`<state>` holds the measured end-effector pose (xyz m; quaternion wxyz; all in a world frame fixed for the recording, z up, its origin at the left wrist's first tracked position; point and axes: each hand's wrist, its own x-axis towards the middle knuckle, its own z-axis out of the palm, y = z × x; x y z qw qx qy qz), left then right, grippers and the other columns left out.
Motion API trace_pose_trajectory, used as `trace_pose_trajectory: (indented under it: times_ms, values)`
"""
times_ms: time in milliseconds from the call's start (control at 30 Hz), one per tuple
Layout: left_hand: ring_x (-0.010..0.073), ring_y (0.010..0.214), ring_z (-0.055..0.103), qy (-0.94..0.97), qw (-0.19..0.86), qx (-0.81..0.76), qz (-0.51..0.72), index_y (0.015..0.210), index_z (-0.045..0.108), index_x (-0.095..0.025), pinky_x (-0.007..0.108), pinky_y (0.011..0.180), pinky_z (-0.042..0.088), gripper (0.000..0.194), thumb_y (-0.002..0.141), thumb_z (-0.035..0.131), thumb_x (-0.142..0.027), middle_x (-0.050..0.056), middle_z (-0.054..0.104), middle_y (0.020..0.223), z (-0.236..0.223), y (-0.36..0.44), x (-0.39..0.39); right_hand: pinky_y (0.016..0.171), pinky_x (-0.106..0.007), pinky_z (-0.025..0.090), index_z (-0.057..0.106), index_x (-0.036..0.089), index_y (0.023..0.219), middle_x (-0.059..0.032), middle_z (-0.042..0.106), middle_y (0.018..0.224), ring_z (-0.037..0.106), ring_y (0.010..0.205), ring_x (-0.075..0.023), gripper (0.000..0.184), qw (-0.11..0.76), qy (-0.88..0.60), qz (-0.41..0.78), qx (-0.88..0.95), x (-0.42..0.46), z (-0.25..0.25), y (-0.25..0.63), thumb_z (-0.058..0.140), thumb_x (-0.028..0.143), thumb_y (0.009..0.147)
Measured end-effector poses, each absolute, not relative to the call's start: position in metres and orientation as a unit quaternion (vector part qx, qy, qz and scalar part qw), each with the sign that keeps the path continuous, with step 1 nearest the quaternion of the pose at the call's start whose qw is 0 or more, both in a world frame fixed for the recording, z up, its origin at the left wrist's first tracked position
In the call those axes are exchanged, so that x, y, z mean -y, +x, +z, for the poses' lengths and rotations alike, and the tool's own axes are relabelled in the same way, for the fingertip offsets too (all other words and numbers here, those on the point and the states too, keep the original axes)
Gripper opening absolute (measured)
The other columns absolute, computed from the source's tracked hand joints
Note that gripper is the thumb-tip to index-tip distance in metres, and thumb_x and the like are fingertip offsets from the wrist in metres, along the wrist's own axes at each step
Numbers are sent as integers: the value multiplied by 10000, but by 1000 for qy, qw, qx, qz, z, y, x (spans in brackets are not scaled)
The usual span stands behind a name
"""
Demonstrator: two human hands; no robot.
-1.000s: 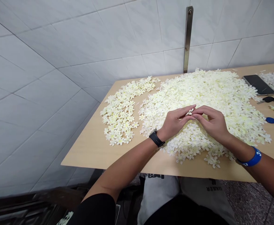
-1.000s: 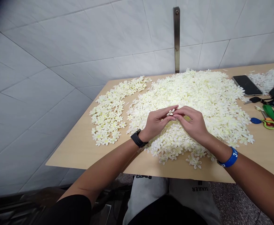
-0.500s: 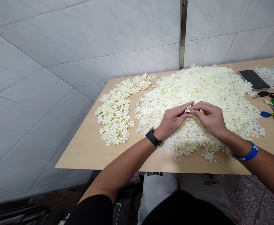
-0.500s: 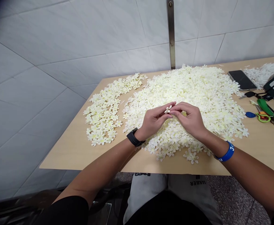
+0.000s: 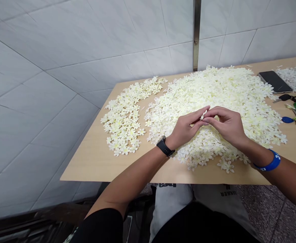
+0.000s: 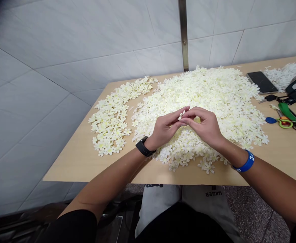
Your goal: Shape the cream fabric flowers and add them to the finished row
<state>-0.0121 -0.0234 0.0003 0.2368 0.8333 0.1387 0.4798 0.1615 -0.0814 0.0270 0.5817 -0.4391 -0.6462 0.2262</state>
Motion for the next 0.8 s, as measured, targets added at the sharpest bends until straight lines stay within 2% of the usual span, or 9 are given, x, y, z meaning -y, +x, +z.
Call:
trace_pose_trajectory:
  times_ms: [133,467,800]
  values:
    - [185,1229,708,842,228,-133,471,1536,490,-285,319,1017,612,554,1002,631,-234,80,652,1445,2,-13,25,787,-384,537,768,257,812,-13,752,828,682,823,-196,80,579,-439,229,648,82,27,163,772,183,842]
    - [210,1212,716,860,227,-147,433,1602,368,-350,359,982,642,632,1017,602,-306,46,589,1520,6,-14,28,803,-401,570,761,274,826,-22,763,864,701,856,-212,79,576,-431,203,664,85,32,163,767,198,846]
    - [250,1298,672,869,217,-152,418,1604,370,-326,395,998,646,621,1022,586,-316,49,557,1548,14,-16,32,810,-424,588,770,292,818,-24,766,850,714,841,-225,87,567,-441,175,674,85,35,164,738,241,882]
